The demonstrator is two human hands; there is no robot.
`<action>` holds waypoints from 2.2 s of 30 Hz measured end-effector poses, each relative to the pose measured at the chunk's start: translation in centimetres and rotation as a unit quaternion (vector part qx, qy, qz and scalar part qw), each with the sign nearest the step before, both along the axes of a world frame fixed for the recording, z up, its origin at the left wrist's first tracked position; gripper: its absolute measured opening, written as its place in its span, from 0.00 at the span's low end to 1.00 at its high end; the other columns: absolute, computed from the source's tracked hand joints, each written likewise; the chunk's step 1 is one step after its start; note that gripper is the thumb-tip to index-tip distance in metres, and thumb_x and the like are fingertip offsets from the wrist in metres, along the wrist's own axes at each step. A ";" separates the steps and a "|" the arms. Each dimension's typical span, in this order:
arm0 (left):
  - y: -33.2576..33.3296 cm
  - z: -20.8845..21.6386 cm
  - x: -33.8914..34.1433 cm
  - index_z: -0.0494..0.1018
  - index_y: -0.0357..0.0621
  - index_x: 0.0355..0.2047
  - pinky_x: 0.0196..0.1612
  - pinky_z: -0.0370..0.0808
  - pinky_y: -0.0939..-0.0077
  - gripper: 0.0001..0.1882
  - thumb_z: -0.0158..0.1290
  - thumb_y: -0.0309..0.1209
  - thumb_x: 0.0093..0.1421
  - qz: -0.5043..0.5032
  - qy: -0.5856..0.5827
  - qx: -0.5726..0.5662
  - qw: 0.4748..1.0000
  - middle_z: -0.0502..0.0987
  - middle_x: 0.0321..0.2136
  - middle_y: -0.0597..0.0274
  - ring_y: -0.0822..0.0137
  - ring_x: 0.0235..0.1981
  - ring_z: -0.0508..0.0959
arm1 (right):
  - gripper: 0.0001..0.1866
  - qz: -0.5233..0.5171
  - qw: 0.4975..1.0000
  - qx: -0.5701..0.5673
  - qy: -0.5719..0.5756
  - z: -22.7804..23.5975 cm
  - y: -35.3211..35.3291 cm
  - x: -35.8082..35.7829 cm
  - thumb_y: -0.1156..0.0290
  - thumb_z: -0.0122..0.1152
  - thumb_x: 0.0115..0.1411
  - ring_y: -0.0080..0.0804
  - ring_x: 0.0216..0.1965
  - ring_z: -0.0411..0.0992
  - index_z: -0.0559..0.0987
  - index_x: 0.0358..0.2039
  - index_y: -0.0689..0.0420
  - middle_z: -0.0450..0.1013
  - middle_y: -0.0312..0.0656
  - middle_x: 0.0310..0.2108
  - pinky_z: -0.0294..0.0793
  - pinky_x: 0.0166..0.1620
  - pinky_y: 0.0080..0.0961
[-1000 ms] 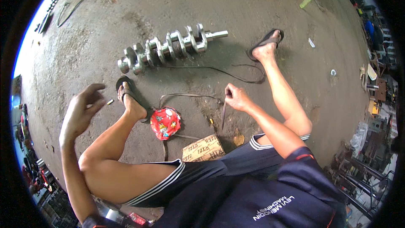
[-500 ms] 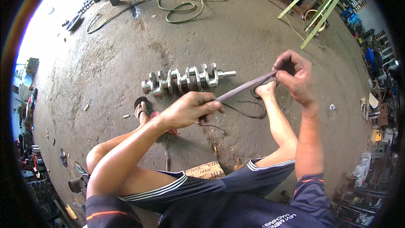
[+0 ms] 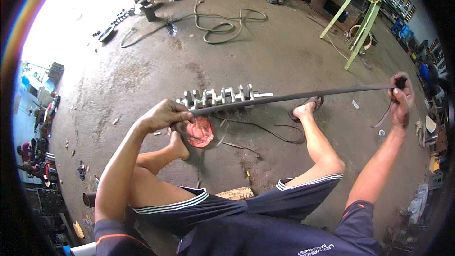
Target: The person sits on the floor and uses a metal file to scrape and clean the surfaces of a crankshaft. They rotate the crankshaft with their hands and file different sections repeatedly.
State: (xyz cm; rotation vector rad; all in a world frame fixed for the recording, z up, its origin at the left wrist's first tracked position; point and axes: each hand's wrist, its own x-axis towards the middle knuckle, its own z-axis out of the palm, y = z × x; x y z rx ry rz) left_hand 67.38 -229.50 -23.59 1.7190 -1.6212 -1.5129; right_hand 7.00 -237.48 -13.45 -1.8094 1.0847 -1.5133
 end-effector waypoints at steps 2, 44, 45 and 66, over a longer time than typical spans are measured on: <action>-0.1 2.3 2.6 0.81 0.36 0.32 0.20 0.62 0.80 0.18 0.58 0.42 0.60 -0.003 -0.021 0.004 1.000 0.69 0.13 0.71 0.79 0.16 0.65 | 0.19 -0.015 0.992 0.038 -0.122 -3.8 -0.3 -1.1 0.57 0.63 0.54 0.13 0.26 0.60 0.74 0.42 0.54 0.67 0.29 0.29 0.58 0.28 0.11; -8.9 -23.3 0.7 0.72 0.38 0.36 0.38 0.75 0.54 0.15 0.56 0.38 0.56 0.112 -0.238 -0.150 0.953 0.77 0.29 0.42 0.42 0.35 0.77 | 0.10 0.195 0.884 0.406 -0.129 -15.6 -5.7 27.7 0.70 0.50 0.64 0.28 0.22 0.74 0.69 0.44 0.61 0.76 0.44 0.29 0.73 0.21 0.19; -6.8 -27.2 0.7 0.71 0.40 0.43 0.44 0.75 0.56 0.19 0.57 0.38 0.55 0.089 -0.260 -0.083 0.958 0.77 0.34 0.40 0.44 0.39 0.77 | 0.11 0.185 0.888 0.407 -0.111 -15.6 -5.4 27.1 0.70 0.50 0.64 0.28 0.22 0.74 0.68 0.44 0.61 0.76 0.45 0.29 0.73 0.21 0.19; 9.5 -42.5 -0.7 0.66 0.41 0.46 0.44 0.72 0.54 0.21 0.58 0.32 0.54 0.273 -0.346 0.076 0.894 0.74 0.42 0.42 0.41 0.44 0.74 | 0.20 0.133 0.902 0.404 -0.077 -15.6 -3.6 26.3 0.76 0.50 0.63 0.19 0.23 0.67 0.65 0.56 0.56 0.73 0.40 0.29 0.66 0.27 0.14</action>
